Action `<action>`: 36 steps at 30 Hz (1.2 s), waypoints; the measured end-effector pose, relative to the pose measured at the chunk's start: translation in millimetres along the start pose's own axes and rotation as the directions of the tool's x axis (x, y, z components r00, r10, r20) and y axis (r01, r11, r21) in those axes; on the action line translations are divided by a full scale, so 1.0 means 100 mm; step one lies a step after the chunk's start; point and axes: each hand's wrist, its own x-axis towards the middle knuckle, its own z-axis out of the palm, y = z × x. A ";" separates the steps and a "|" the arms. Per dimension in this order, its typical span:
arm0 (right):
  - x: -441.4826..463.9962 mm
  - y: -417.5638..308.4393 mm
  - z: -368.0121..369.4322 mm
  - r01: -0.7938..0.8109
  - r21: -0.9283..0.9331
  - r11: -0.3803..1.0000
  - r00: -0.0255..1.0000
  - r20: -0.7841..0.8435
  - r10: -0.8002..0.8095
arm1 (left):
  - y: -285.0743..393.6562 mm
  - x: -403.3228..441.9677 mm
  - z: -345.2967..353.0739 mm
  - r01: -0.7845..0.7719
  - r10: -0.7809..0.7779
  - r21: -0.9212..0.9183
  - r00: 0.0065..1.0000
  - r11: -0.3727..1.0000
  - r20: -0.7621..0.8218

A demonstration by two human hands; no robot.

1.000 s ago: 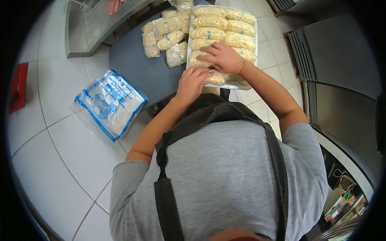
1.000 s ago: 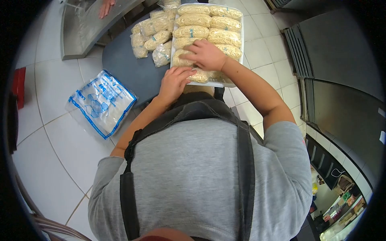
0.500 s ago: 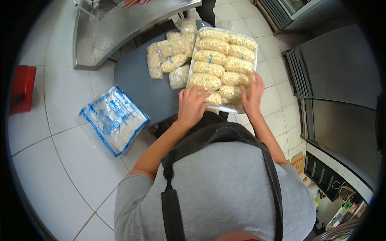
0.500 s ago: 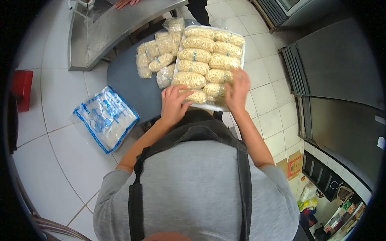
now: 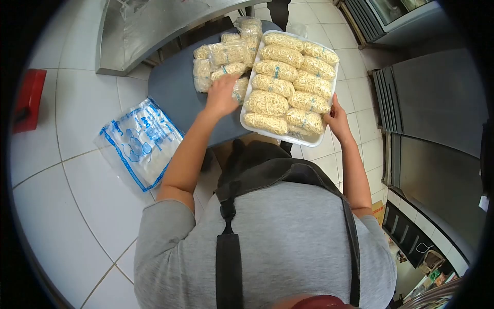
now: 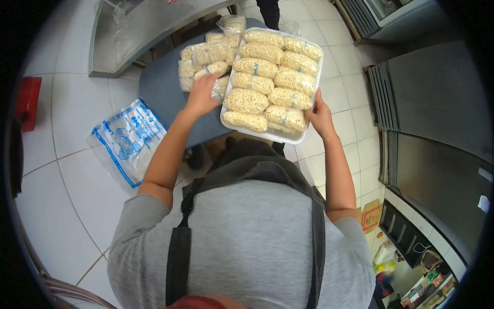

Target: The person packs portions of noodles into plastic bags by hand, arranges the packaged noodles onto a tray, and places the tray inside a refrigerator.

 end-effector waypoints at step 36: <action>-0.38 -1.64 2.51 0.516 0.181 0.837 0.729 0.420 -0.540 | -0.22 -0.98 -1.32 0.179 -0.243 -0.844 0.968 0.505 0.060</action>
